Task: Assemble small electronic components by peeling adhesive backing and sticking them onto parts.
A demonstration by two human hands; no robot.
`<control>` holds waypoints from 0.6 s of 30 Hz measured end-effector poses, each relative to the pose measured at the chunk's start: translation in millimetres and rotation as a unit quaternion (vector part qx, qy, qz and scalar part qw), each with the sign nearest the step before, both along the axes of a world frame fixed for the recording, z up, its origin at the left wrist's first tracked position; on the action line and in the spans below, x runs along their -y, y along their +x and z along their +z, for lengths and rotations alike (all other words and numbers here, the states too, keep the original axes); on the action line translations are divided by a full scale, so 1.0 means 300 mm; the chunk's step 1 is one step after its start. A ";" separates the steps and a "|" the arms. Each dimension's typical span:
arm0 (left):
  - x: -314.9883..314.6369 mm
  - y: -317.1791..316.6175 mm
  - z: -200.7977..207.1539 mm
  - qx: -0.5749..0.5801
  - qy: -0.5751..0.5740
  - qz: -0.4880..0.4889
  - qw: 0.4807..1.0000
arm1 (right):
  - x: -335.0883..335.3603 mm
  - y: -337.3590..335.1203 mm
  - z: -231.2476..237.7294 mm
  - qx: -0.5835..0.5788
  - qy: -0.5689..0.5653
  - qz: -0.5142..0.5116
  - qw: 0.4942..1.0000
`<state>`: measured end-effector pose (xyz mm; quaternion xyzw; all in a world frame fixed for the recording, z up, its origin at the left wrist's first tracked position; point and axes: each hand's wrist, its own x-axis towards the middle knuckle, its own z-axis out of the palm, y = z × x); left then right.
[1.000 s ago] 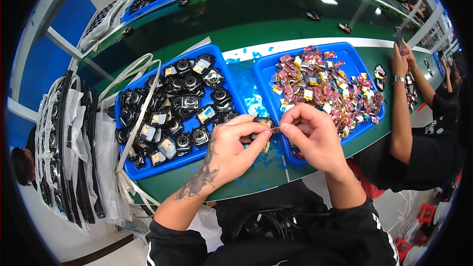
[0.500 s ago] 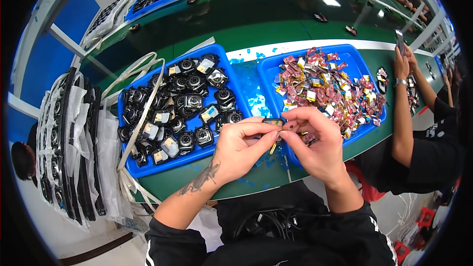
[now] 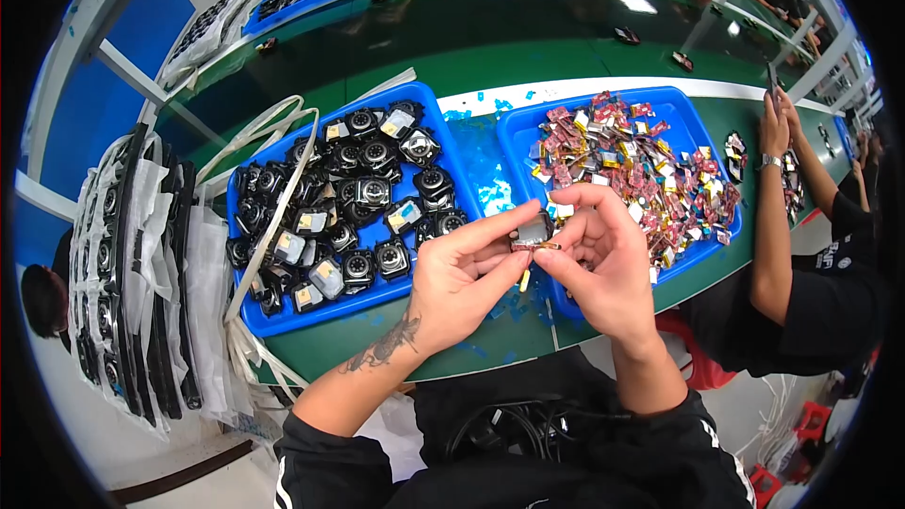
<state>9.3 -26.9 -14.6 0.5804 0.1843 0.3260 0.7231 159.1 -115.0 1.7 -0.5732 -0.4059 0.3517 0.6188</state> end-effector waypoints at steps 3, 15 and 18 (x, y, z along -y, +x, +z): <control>-0.008 -0.003 0.008 -0.007 -0.032 -0.033 0.999 | -0.003 0.014 0.020 0.009 -0.023 0.016 1.000; 0.014 0.009 -0.001 -0.014 -0.013 0.004 1.000 | -0.004 0.033 0.026 0.088 -0.049 0.017 0.995; 0.026 0.011 0.001 -0.009 -0.007 0.008 1.000 | -0.009 0.022 0.020 0.095 -0.040 -0.003 0.995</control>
